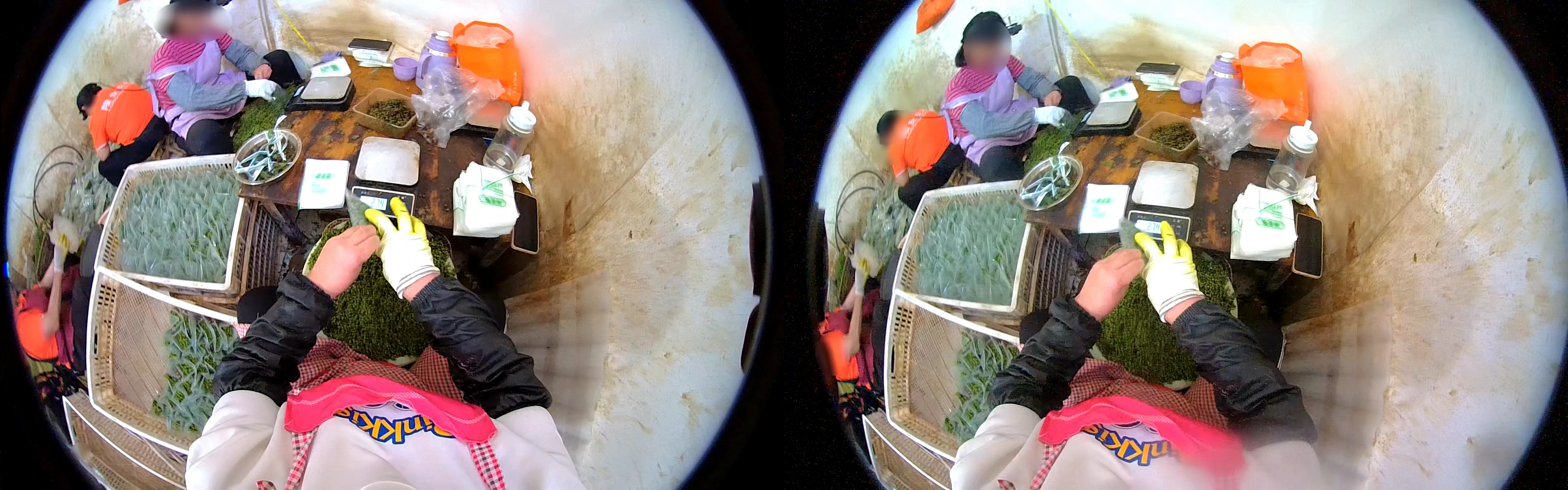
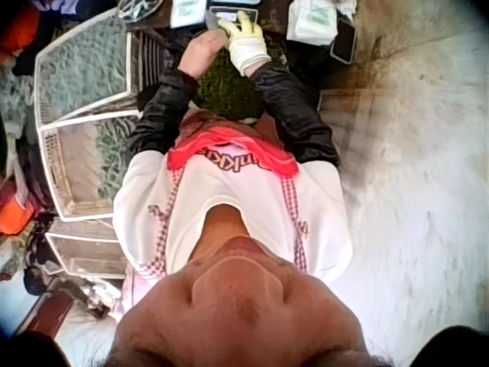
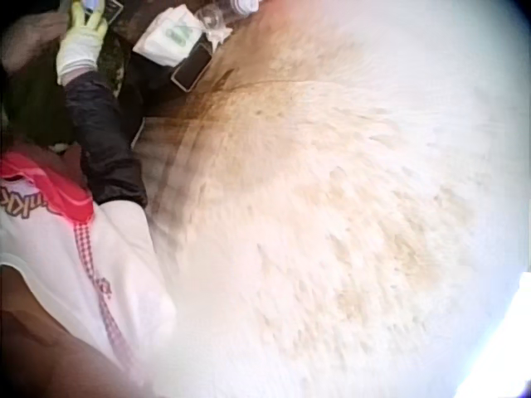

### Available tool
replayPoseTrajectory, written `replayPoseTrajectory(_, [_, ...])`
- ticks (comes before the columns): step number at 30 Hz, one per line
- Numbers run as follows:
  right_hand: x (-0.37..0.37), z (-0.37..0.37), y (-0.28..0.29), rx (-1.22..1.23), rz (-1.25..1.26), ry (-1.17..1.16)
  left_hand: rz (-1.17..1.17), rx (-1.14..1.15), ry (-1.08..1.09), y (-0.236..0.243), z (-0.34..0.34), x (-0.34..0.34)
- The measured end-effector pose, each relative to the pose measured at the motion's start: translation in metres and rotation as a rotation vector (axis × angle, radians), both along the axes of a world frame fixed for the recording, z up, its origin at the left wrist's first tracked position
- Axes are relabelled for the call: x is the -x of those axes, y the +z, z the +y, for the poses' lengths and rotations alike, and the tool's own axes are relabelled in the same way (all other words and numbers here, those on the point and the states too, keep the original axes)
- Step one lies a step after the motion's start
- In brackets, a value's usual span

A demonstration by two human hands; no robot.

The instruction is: The person sits on the floor and sorts green tea leaves from a large basket on their lap. They repeatedly scoop leaves into a small plastic bag, place the bag on a digital scale, and then return to sorting. Other workers are visible in the background performing similar tasks.

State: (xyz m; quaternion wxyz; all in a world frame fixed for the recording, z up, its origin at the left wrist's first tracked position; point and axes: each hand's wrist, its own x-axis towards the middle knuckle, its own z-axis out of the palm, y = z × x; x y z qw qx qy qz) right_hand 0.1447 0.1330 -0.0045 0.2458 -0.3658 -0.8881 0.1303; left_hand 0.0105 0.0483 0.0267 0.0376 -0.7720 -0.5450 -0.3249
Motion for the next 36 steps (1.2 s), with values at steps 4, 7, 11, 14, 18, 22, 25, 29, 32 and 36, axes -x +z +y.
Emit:
replayPoseTrajectory(4, [0.01,-0.019,0.009,0.099,-0.093,0.035,-0.032,-0.002,0.071,0.0,-0.028,0.013])
replayPoseTrajectory(7, [0.004,-0.028,0.03,-0.204,-0.128,0.256,-0.097,0.013,0.151,0.003,-0.049,0.027])
replayPoseTrajectory(11, [0.019,-0.042,0.019,0.014,-0.194,0.091,-0.116,0.021,0.052,0.008,-0.062,0.018])
replayPoseTrajectory(14, [0.025,-0.056,0.036,-0.096,-0.352,0.181,-0.141,0.03,0.068,0.008,-0.076,0.027])
replayPoseTrajectory(18, [0.01,-0.055,0.073,-0.296,-0.356,0.454,-0.303,0.015,0.08,0.008,-0.091,0.041])
replayPoseTrajectory(22, [0.04,-0.067,0.051,-0.128,-0.372,0.215,-0.23,-0.012,0.058,0.02,-0.099,0.032])
replayPoseTrajectory(25, [0.031,-0.064,0.086,-0.336,-0.291,0.519,-0.217,-0.017,0.173,0.02,-0.114,0.046])
replayPoseTrajectory(29, [0.04,-0.071,0.087,-0.352,-0.096,0.6,-0.071,-0.014,0.232,0.039,-0.136,0.064])
replayPoseTrajectory(32, [0.052,-0.086,0.085,-0.401,-0.09,0.669,0.064,0.01,0.319,0.055,-0.159,0.062])
replayPoseTrajectory(36, [0.075,-0.12,0.094,-0.382,0.112,0.745,0.021,0.03,0.496,0.025,-0.172,0.06])
